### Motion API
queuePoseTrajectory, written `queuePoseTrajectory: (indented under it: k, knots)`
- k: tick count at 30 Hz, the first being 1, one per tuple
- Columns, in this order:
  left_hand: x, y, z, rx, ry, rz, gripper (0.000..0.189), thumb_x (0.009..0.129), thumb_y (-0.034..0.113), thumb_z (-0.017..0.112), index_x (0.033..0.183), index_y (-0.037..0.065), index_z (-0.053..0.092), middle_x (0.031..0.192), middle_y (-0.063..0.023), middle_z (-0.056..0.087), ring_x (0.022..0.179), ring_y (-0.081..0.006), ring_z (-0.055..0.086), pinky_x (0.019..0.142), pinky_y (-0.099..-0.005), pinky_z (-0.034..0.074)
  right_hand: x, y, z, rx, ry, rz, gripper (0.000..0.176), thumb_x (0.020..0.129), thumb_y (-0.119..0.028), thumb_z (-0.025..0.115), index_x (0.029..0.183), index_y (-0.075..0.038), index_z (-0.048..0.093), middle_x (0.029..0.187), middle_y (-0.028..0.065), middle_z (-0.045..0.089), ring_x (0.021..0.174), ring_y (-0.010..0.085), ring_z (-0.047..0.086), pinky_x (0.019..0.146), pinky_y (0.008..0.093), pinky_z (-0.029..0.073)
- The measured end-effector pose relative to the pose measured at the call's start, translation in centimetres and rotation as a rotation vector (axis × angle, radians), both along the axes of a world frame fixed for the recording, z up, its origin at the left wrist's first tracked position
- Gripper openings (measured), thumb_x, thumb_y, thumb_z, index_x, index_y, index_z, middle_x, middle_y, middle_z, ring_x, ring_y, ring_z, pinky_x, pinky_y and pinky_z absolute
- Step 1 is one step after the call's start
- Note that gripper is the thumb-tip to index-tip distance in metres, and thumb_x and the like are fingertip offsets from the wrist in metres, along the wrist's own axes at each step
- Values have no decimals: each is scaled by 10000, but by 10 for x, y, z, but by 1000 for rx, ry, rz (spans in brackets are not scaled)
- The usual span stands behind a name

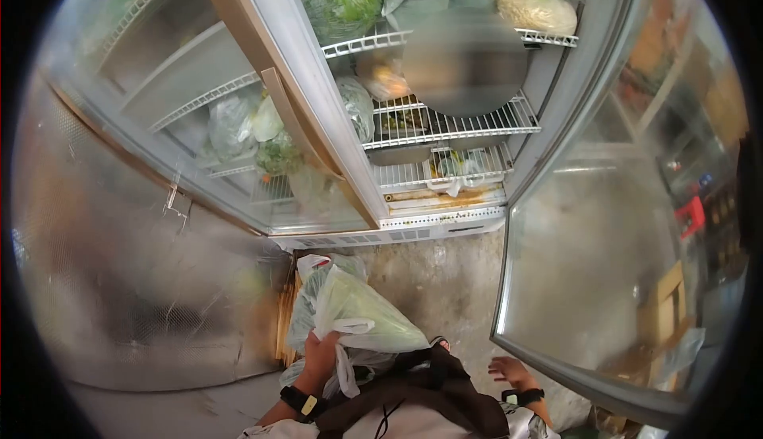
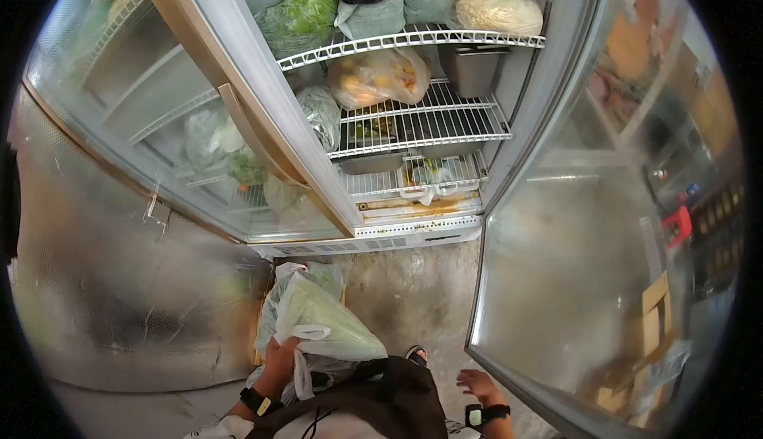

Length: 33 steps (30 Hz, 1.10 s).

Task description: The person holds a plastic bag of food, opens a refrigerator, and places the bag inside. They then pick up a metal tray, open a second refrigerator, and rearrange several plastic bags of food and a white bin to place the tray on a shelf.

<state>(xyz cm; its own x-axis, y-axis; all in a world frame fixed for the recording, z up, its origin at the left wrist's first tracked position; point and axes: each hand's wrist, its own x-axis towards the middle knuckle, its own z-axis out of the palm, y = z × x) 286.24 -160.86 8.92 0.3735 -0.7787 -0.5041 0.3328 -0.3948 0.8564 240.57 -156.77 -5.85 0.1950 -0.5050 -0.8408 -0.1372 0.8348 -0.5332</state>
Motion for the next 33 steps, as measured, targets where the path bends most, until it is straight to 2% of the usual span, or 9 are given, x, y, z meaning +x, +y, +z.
queuePoseTrajectory:
  k: [2, 3, 5, 7, 9, 23, 27, 30, 33]
  knots:
    - [15, -5, -14, 6, -23, -3, 255, 769, 47, 530, 1010, -36, 545, 888, -76, 593, 775, -136, 564, 652, -257, 446, -25, 43, -17, 156, -232, -352, 309, 861, -206, 479, 1107, -20, 482, 996, 153, 592, 911, 289, 601, 696, 471, 506]
    - [24, -3, -26, 4, -55, -12, 252, 769, 47, 530, 1006, -37, 547, 884, -75, 595, 767, -138, 566, 647, -259, 448, -43, 81, -47, -210, 0, -6, 287, 852, -221, 493, 1061, -24, 498, 985, 151, 591, 890, 298, 605, 671, 475, 510]
    - [42, -4, -31, 5, -80, -24, 249, 769, 48, 529, 1002, -38, 548, 880, -74, 596, 759, -140, 569, 642, -260, 450, -56, 107, -46, 35, 16, -735, 201, 853, -193, 470, 1029, -104, 511, 902, 83, 584, 794, 265, 604, 597, 426, 505]
    - [57, -4, -25, -18, -105, -136, 253, 769, 48, 524, 1006, -38, 550, 897, -79, 598, 768, -148, 571, 651, -265, 454, -42, 104, 3, -259, 273, -966, 319, 876, -299, 441, 1155, -147, 471, 1078, 53, 539, 1007, 220, 514, 822, 450, 414]
    - [68, -8, -16, 0, -39, -108, 260, 770, 44, 520, 1016, -38, 550, 907, -80, 599, 773, -152, 574, 656, -267, 456, -45, 93, 28, -537, -186, -1227, 451, 873, -411, 425, 1246, -159, 425, 1295, 44, 419, 1223, 228, 340, 1008, 446, 238]
    - [171, -19, -10, 38, 26, 89, 343, 758, 18, 494, 1097, -23, 522, 992, -101, 587, 842, -202, 581, 701, -286, 468, 144, -10, 125, -454, -486, -970, 449, 829, -402, 496, 1190, -136, 493, 1331, -12, 399, 1249, 167, 312, 1026, 372, 212]
    - [184, -12, -15, -13, 66, 175, 345, 755, 36, 518, 1096, -17, 521, 990, -90, 587, 847, -217, 581, 719, -318, 472, 174, -50, 138, -185, -484, -680, 424, 863, -345, 490, 1134, -21, 458, 1252, 136, 448, 1159, 283, 417, 1003, 423, 300]
    - [193, -2, 11, 256, -328, -156, 704, 862, 477, 426, 1193, -140, 363, 1203, -294, 430, 1083, -385, 423, 901, -383, 347, 180, -64, 121, -118, -495, -458, 473, 876, -291, 480, 1196, 45, 393, 1239, 216, 441, 1130, 345, 449, 981, 448, 341]
    - [215, 10, -28, 231, -678, -360, 667, 856, 468, 440, 1223, -84, 362, 1190, -300, 434, 1079, -402, 422, 902, -398, 346, 180, -66, 107, -132, -445, -456, 476, 886, -259, 466, 1220, 66, 367, 1220, 247, 445, 1106, 371, 467, 971, 456, 353]
